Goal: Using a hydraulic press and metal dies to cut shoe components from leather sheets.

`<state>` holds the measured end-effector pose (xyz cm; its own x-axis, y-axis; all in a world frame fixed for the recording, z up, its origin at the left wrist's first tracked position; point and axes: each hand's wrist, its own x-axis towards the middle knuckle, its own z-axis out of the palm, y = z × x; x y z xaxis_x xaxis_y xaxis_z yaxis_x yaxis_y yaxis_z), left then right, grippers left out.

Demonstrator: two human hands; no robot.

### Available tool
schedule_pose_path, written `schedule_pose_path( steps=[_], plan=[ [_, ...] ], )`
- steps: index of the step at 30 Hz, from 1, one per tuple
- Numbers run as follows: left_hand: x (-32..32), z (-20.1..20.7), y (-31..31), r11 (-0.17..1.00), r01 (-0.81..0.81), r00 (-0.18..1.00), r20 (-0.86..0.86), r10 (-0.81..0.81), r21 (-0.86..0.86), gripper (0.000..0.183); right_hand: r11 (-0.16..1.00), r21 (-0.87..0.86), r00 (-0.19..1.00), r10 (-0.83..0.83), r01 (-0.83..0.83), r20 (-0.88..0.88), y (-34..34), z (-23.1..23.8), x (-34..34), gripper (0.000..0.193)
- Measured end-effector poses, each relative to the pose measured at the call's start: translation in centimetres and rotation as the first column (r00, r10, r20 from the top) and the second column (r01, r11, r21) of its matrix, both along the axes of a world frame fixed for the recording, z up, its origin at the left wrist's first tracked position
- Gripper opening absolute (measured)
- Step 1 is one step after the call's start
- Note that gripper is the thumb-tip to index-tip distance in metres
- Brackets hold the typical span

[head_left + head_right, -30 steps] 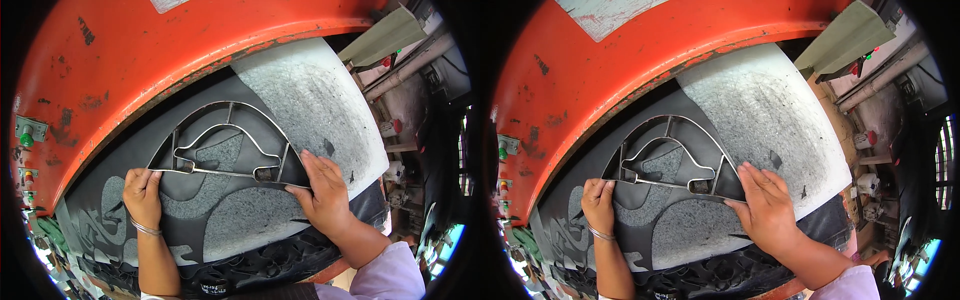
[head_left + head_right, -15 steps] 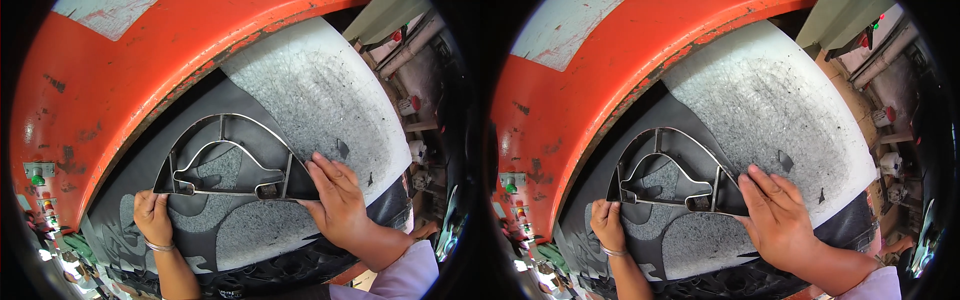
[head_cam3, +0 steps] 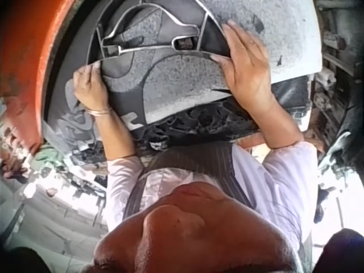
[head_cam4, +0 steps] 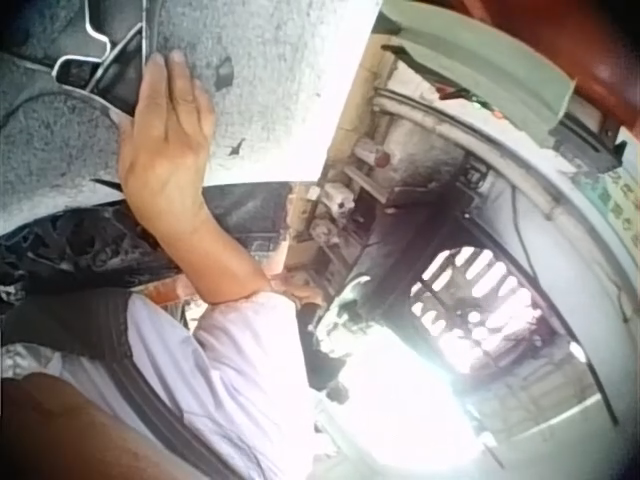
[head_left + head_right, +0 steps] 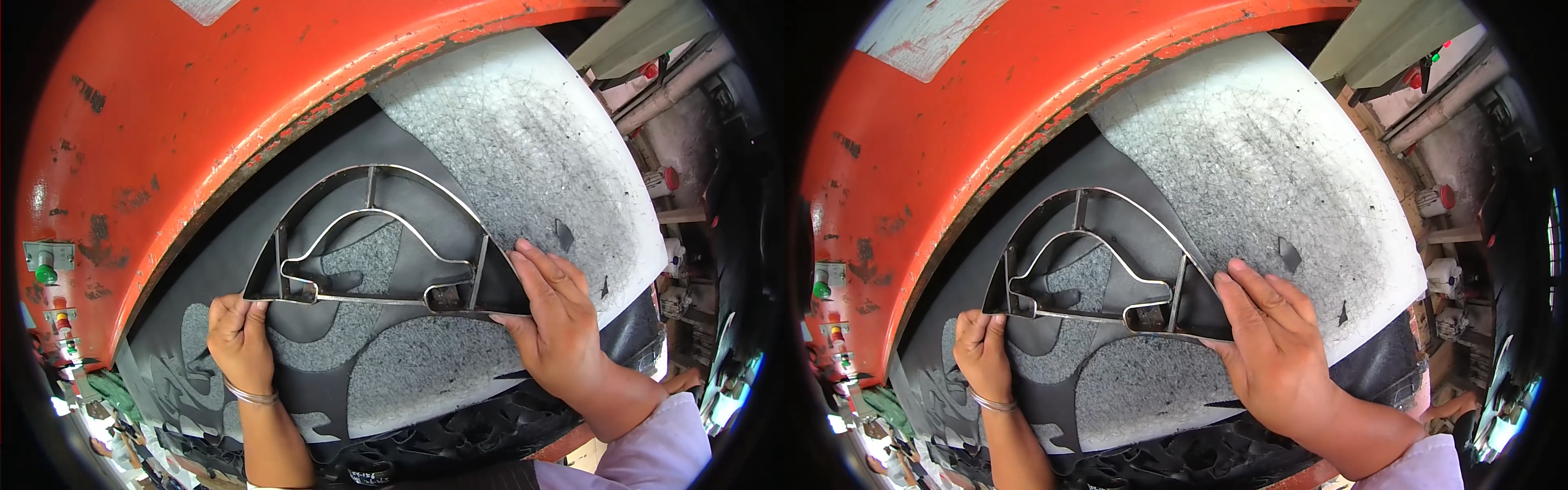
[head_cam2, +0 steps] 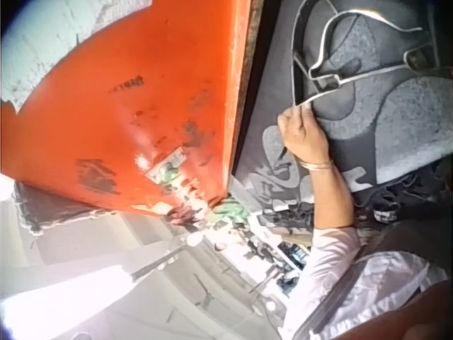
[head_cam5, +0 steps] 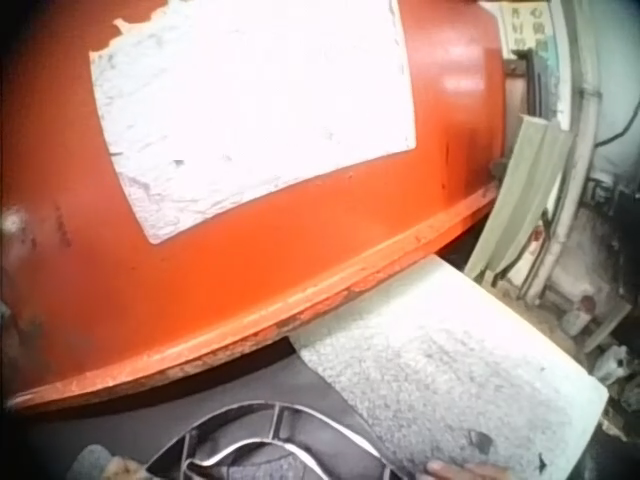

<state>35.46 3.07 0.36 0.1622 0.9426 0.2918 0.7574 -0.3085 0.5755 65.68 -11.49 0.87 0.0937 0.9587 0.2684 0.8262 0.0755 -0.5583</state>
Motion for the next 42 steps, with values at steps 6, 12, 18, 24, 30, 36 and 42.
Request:
schedule_pose_path(
  steps=[6,12,18,24,30,36,42],
  plan=[
    [-0.3,-0.3,0.2,1.0,0.011,0.999,-0.042,-0.01,0.012,0.01,0.999,-0.015,0.999,-0.051,0.051,0.015,0.1,-0.3,-0.5,0.054],
    [0.9,-0.5,0.1,0.999,0.028,1.0,0.008,-0.028,0.034,0.009,0.995,-0.007,0.995,-0.097,0.097,0.039,-0.4,-0.6,-0.5,0.055],
    [0.0,-0.8,0.6,0.998,0.058,0.998,-0.016,-0.057,0.026,0.009,0.994,-0.025,0.993,-0.105,0.106,0.049,-0.4,-0.8,-1.1,0.055],
    [-0.5,-0.7,0.7,0.997,0.059,0.996,-0.069,-0.056,0.04,0.012,0.998,-0.013,0.998,-0.06,0.06,0.009,0.1,-0.9,-0.2,0.06],
    [-0.3,-0.7,1.1,0.999,-0.023,0.999,0.031,0.024,-0.044,0.041,0.997,0.062,0.984,-0.043,0.055,-0.175,0.4,-1.4,0.8,0.072],
    [-0.9,-0.5,1.5,0.996,-0.006,0.992,0.125,0.017,-0.093,0.044,0.996,0.074,0.959,-0.031,0.054,-0.283,1.0,-1.2,1.6,0.075],
    [-1.4,0.2,1.1,0.996,-0.027,0.988,0.149,0.04,-0.089,0.046,0.996,0.092,0.943,0.043,-0.013,-0.331,1.3,-1.1,1.7,0.074]
  ],
)
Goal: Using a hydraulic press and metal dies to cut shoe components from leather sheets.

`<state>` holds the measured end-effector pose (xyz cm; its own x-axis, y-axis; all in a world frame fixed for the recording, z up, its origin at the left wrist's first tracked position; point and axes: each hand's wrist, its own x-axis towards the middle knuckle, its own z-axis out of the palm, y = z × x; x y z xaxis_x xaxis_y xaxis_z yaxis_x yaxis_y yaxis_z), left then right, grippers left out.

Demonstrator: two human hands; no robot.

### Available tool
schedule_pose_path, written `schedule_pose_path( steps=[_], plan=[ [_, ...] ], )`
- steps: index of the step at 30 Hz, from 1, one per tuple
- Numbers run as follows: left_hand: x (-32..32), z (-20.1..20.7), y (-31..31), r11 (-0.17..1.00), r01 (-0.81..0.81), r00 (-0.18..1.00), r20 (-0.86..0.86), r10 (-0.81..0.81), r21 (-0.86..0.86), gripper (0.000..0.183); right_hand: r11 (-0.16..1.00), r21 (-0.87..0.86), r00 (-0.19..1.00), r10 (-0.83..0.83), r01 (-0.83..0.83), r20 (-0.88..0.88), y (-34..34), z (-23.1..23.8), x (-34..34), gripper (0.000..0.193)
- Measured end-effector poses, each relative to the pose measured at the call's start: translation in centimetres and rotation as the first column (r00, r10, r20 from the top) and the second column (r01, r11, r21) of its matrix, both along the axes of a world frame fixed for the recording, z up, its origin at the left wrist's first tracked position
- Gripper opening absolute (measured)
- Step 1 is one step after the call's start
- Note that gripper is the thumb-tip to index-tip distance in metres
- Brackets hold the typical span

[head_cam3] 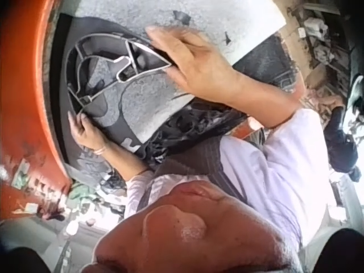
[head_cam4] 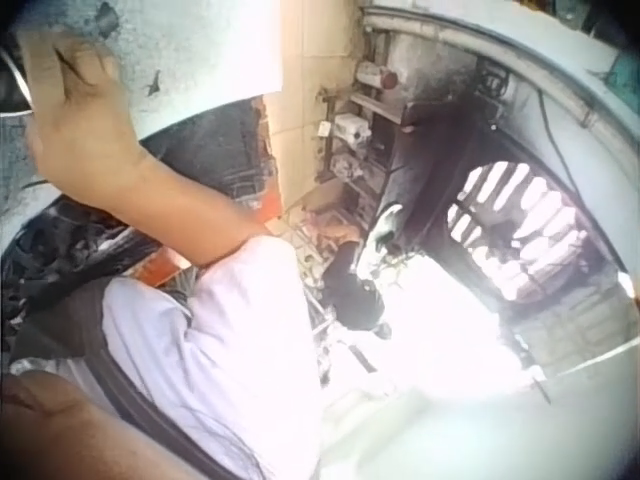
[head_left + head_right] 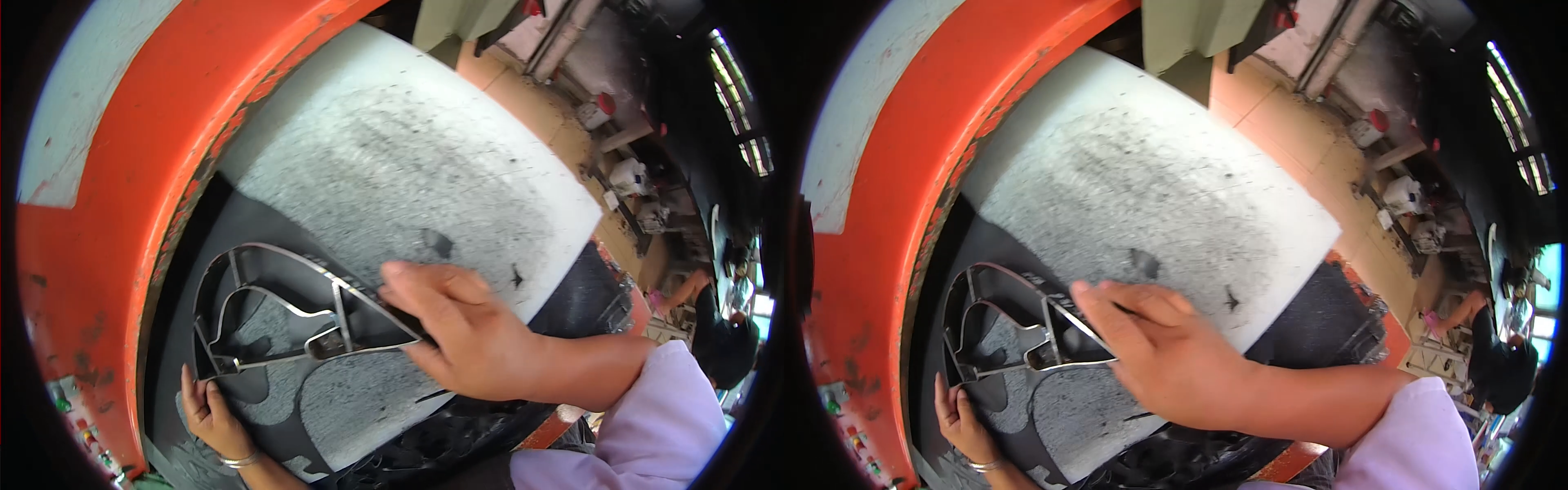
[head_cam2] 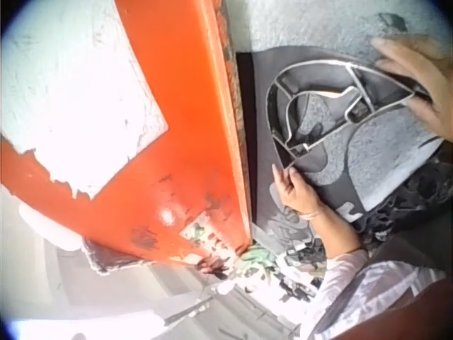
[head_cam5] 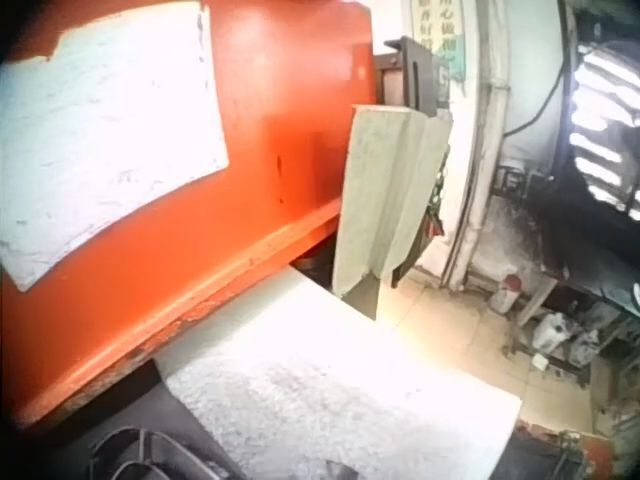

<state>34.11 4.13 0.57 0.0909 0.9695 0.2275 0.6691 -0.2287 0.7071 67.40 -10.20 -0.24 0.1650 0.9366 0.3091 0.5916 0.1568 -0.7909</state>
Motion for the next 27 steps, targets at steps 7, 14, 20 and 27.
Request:
schedule_pose_path(
  steps=[7,14,20,27],
  plan=[
    [0.8,0.0,-0.8,0.998,0.057,0.997,-0.052,-0.058,-0.013,0.049,0.995,-0.098,0.994,-0.007,0.018,0.108,-1.0,0.7,0.0,0.079],
    [0.0,-0.3,-1.0,0.998,0.06,0.998,-0.013,-0.06,-0.034,0.053,0.988,-0.134,0.991,-0.057,0.073,0.122,-1.1,0.8,-0.8,0.065],
    [0.4,-0.2,-1.4,0.998,0.028,0.997,0.075,-0.023,-0.064,0.052,0.988,-0.14,0.988,-0.047,0.067,0.145,-1.3,1.2,-0.6,0.064],
    [0.4,0.0,-1.6,0.999,0.008,0.996,0.087,-0.005,-0.034,0.05,0.991,-0.119,0.988,-0.037,0.055,0.149,-1.1,1.5,-0.2,0.064]
  ],
)
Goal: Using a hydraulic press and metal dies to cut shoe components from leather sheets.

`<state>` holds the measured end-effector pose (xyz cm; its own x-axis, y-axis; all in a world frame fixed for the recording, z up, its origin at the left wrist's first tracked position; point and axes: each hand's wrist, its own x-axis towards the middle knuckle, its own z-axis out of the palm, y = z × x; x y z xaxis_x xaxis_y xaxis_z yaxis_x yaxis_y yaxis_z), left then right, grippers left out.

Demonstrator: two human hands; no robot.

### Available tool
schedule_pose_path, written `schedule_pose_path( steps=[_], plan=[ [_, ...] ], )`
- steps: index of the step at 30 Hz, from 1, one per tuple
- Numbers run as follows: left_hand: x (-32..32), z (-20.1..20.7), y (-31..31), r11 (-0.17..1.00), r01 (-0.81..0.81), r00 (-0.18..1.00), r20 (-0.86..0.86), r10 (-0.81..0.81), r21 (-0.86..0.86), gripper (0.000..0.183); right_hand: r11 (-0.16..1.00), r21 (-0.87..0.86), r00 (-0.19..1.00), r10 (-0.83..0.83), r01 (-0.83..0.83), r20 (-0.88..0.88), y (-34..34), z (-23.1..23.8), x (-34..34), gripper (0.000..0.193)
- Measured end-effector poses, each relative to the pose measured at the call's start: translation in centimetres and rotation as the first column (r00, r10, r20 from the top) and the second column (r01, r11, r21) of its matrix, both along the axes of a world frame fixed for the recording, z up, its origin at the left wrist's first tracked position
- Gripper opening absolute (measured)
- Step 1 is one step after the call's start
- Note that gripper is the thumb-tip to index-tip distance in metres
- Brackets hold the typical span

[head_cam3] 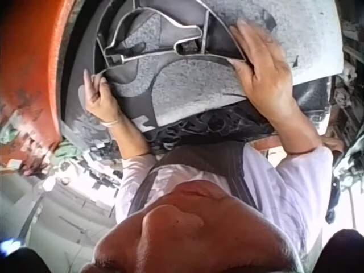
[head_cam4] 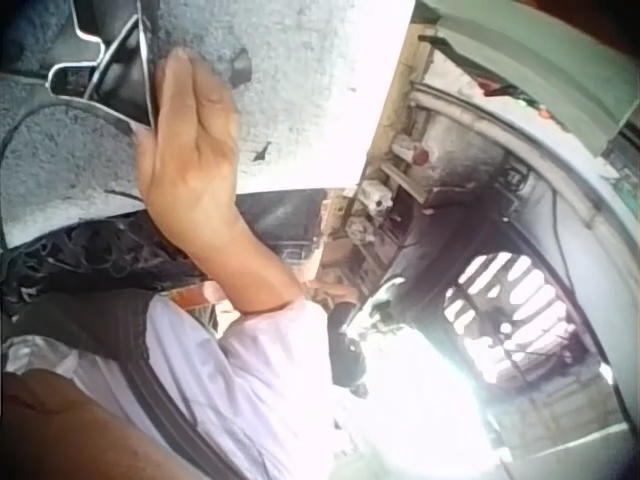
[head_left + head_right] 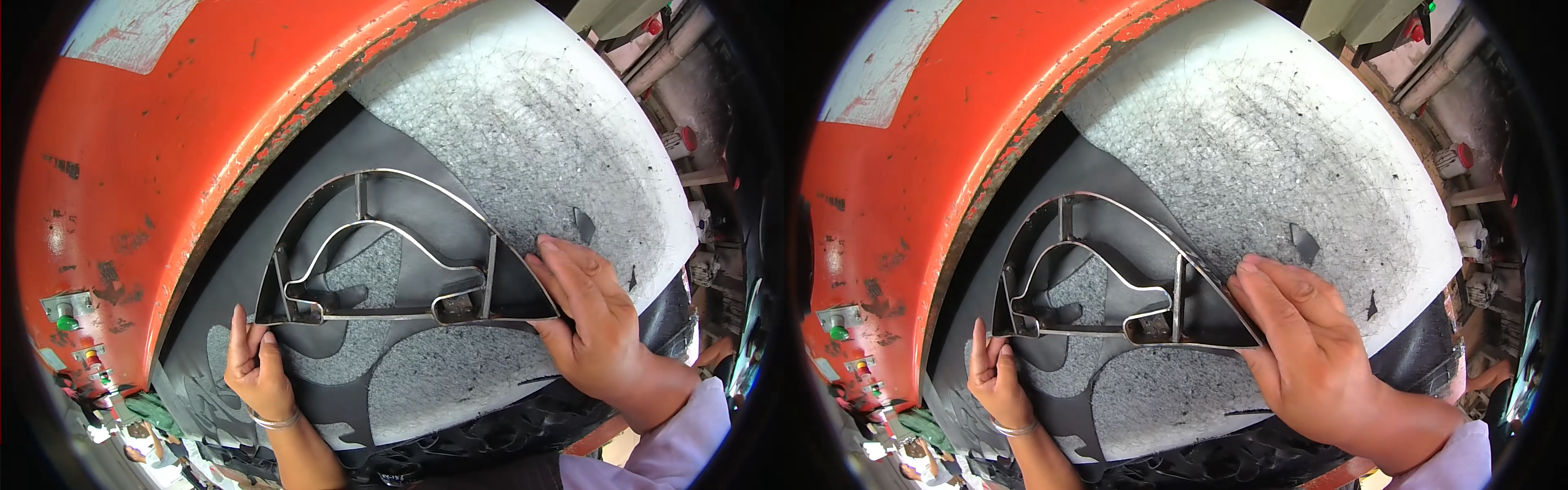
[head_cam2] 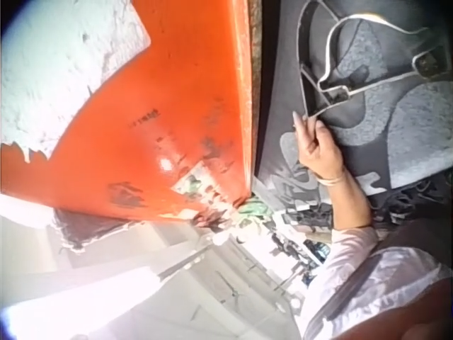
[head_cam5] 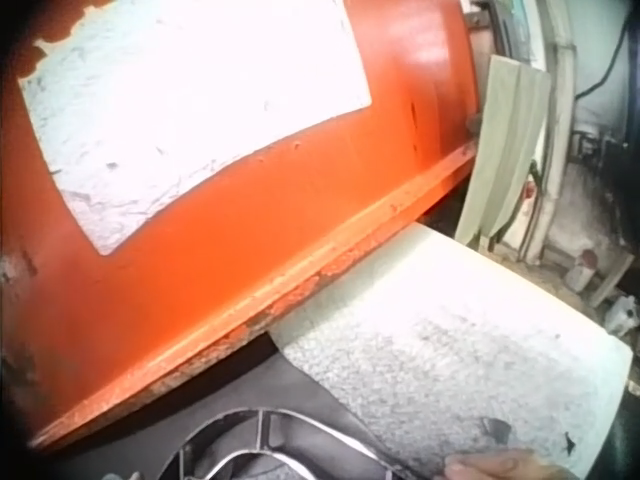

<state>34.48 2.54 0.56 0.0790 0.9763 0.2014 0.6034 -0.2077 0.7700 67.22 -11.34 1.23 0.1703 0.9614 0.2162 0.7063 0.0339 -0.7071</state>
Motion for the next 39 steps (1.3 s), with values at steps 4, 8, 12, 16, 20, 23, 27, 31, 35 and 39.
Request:
schedule_pose_path(
  steps=[4,8,12,16,20,23,27,31,35,39],
  plan=[
    [0.3,0.5,-0.2,0.998,-0.015,0.999,0.049,0.018,-0.06,0.049,1.0,0.007,1.0,0.009,-0.009,0.003,0.0,0.1,0.1,0.064],
    [0.3,0.7,-0.2,0.997,0.001,0.999,0.049,0.003,-0.078,0.049,1.0,-0.005,1.0,0.013,-0.013,0.002,0.1,0.3,0.0,0.064],
    [0.2,0.4,0.0,0.998,-0.022,0.999,0.026,0.023,-0.059,0.05,1.0,0.014,1.0,-0.012,0.013,-0.024,0.2,-0.1,-0.3,0.064],
    [0.6,0.4,-0.1,0.998,-0.01,1.0,0.014,0.011,-0.057,0.049,1.0,0.014,1.0,-0.002,0.002,-0.021,0.2,-0.2,0.1,0.064],
    [1.0,0.2,-0.2,0.997,-0.035,0.999,0.017,0.036,-0.066,0.048,1.0,0.009,1.0,0.024,-0.024,0.001,0.1,0.2,0.6,0.064],
    [0.2,-0.2,-0.1,0.999,-0.023,0.999,0.028,0.024,-0.043,0.047,1.0,0.005,0.999,0.03,-0.03,0.023,0.1,0.3,0.3,0.064],
    [0.1,-0.2,0.0,0.998,-0.001,1.0,0.003,0.001,-0.055,0.046,1.0,0.008,0.996,0.0,-0.001,0.084,-0.3,0.3,-0.3,0.064],
    [-0.6,-0.6,0.0,0.999,0.042,0.999,-0.021,-0.043,-0.023,0.046,0.999,0.047,0.995,-0.024,0.02,0.095,-0.6,-0.3,-0.9,0.059],
    [-0.9,-1.9,0.3,0.994,0.092,0.993,-0.073,-0.088,0.052,0.045,0.995,0.095,0.989,-0.046,0.033,0.139,-1.1,-2.1,-1.4,0.054],
    [-0.9,-2.9,0.6,0.984,0.092,0.995,-0.057,-0.084,0.149,0.047,0.992,0.101,0.981,-0.085,0.068,0.174,-1.8,-2.4,-1.7,0.053]
  ],
)
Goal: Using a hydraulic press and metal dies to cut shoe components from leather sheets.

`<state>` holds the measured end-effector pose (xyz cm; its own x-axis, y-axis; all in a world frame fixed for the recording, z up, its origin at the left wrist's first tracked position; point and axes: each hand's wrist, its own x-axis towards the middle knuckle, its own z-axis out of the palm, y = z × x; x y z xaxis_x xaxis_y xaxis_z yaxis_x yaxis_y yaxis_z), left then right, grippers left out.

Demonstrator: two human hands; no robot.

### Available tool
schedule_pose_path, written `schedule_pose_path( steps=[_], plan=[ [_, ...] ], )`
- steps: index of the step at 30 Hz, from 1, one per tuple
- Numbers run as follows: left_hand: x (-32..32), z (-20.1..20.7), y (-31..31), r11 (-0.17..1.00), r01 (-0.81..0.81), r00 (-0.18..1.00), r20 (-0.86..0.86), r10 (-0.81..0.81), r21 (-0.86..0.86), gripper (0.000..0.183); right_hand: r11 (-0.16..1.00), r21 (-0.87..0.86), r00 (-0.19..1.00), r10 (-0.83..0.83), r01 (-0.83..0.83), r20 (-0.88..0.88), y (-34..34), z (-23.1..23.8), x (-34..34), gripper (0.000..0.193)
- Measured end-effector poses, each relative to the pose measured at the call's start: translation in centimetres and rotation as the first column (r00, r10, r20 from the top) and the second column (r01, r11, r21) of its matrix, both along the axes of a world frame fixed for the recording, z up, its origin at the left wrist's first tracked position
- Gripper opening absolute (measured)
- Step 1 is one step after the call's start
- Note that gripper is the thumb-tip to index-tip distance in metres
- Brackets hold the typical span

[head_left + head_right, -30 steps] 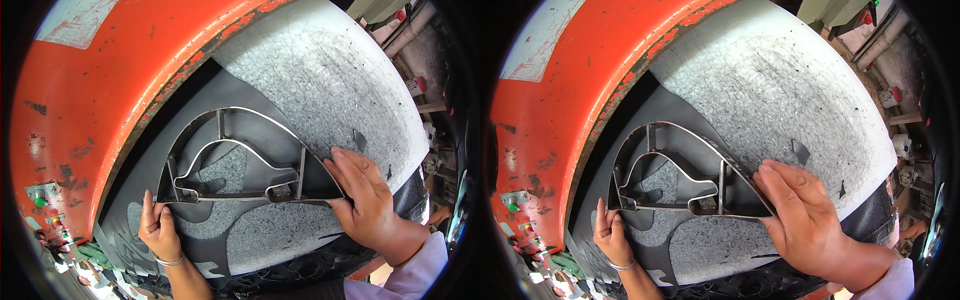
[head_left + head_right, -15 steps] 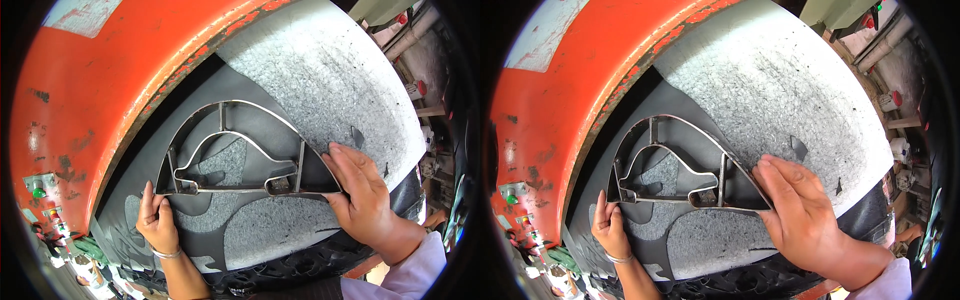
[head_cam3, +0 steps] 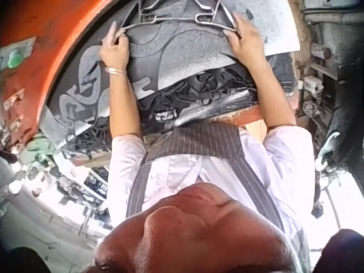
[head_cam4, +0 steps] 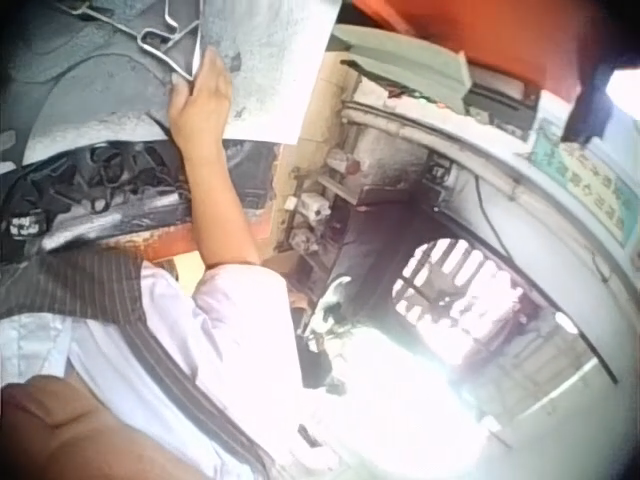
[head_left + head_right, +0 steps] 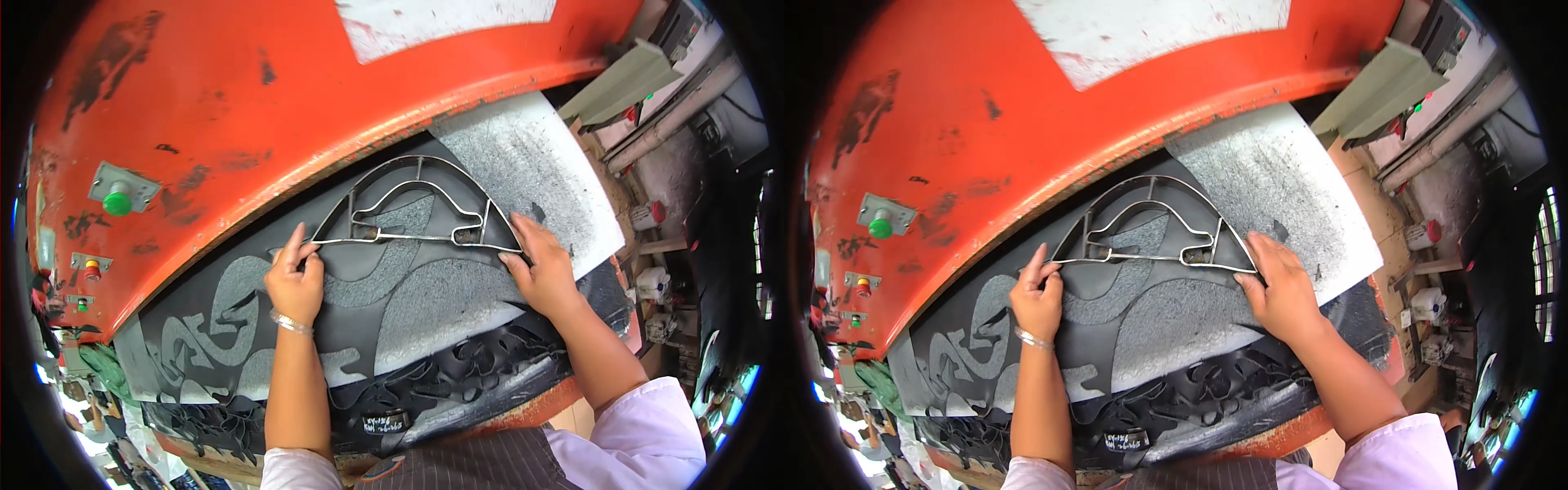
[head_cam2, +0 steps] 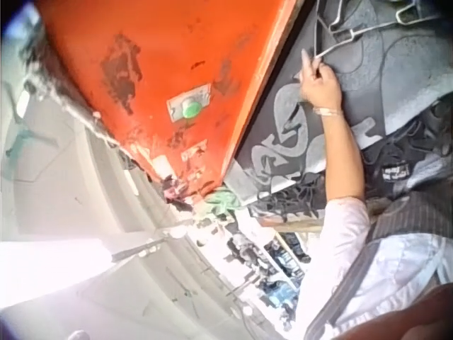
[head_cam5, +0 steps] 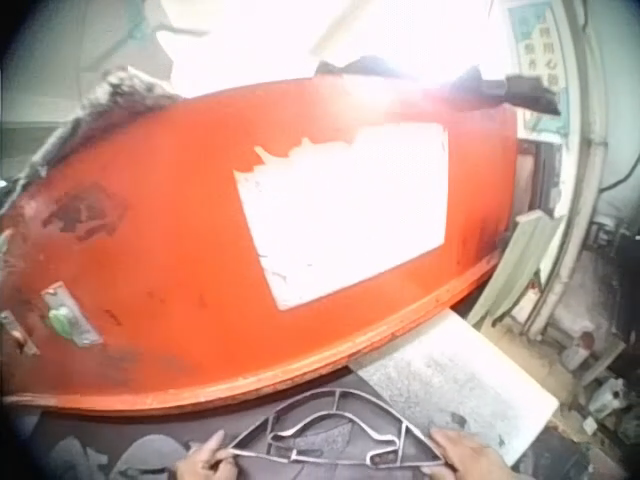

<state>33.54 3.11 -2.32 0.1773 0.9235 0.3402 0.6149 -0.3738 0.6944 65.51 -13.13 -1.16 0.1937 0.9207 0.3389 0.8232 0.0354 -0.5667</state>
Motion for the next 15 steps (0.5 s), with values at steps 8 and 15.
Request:
schedule_pose_path(
  steps=[8,15],
  plan=[
    [-3.5,1.1,-3.1,0.999,0.055,0.994,0.093,-0.054,0.001,0.044,0.998,-0.057,0.991,0.027,-0.035,-0.132,-1.0,0.6,-1.6,0.066],
    [-23.7,3.7,-7.7,0.859,-0.497,0.779,0.499,0.379,0.123,0.045,0.994,0.105,0.999,0.009,-0.004,-0.043,-4.9,5.4,-10.9,0.065]
  ],
)
